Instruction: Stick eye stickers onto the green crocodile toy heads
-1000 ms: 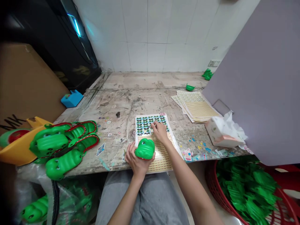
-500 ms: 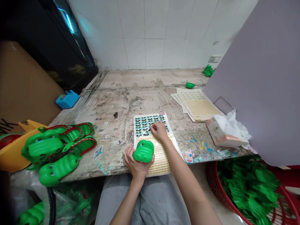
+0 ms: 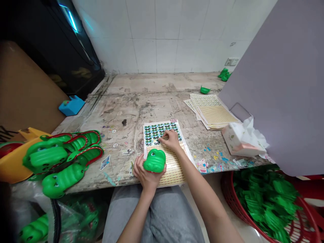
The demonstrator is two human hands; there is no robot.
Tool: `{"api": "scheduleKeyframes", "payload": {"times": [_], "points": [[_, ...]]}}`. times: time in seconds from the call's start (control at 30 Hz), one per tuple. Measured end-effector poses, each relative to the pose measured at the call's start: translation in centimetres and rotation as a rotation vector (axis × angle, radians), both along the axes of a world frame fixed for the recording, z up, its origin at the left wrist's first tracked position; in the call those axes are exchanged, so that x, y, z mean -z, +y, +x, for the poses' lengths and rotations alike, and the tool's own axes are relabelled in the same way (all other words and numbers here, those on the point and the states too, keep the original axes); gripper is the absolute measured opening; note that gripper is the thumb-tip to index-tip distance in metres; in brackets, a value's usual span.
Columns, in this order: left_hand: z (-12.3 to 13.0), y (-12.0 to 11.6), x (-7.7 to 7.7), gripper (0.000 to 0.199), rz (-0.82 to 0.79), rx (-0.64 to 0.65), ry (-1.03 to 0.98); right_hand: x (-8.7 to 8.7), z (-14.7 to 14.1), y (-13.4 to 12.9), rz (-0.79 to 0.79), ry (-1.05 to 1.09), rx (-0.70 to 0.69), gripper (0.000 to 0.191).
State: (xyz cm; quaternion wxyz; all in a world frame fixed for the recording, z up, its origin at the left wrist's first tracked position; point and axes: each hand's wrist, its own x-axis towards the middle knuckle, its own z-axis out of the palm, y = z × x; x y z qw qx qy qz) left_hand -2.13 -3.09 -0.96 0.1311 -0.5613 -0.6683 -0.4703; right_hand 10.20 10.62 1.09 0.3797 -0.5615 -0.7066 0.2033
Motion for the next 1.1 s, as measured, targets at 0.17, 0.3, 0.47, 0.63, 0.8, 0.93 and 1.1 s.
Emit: {"api": "scheduleKeyframes", "payload": {"times": [0.17,0.3,0.47,0.63,0.8,0.93,1.1], "points": [[0.1,0.0,0.4,0.072,-0.01,0.005,-0.023,-1.6,-0.3,-6.2,-0.135,0.426,0.231,0.034],[-0.1,0.0,0.6,0.071,-0.011,0.016,-0.024,-1.2,-0.6,-9.9,-0.223,0.487,0.245,0.032],[-0.2,0.1,0.6,0.073,0.009,0.025,-0.006,-0.6,-1.1,-10.5,-0.181,0.357,0.277,0.029],[-0.1,0.1,0.7,0.065,0.005,0.035,-0.026,-1.2,-1.5,-10.6,-0.121,0.236,0.335,0.028],[0.0,0.0,0.7,0.059,-0.001,0.023,-0.036,-1.9,-2.0,-11.0,-0.047,0.101,0.36,0.032],[-0.1,0.1,0.5,0.061,0.02,0.044,-0.041,-2.2,-2.6,-11.2,-0.025,-0.088,0.419,0.037],[-0.1,0.1,0.2,0.066,0.043,0.057,-0.042,-1.9,-1.9,-10.6,0.082,-0.286,0.555,0.064]]}}
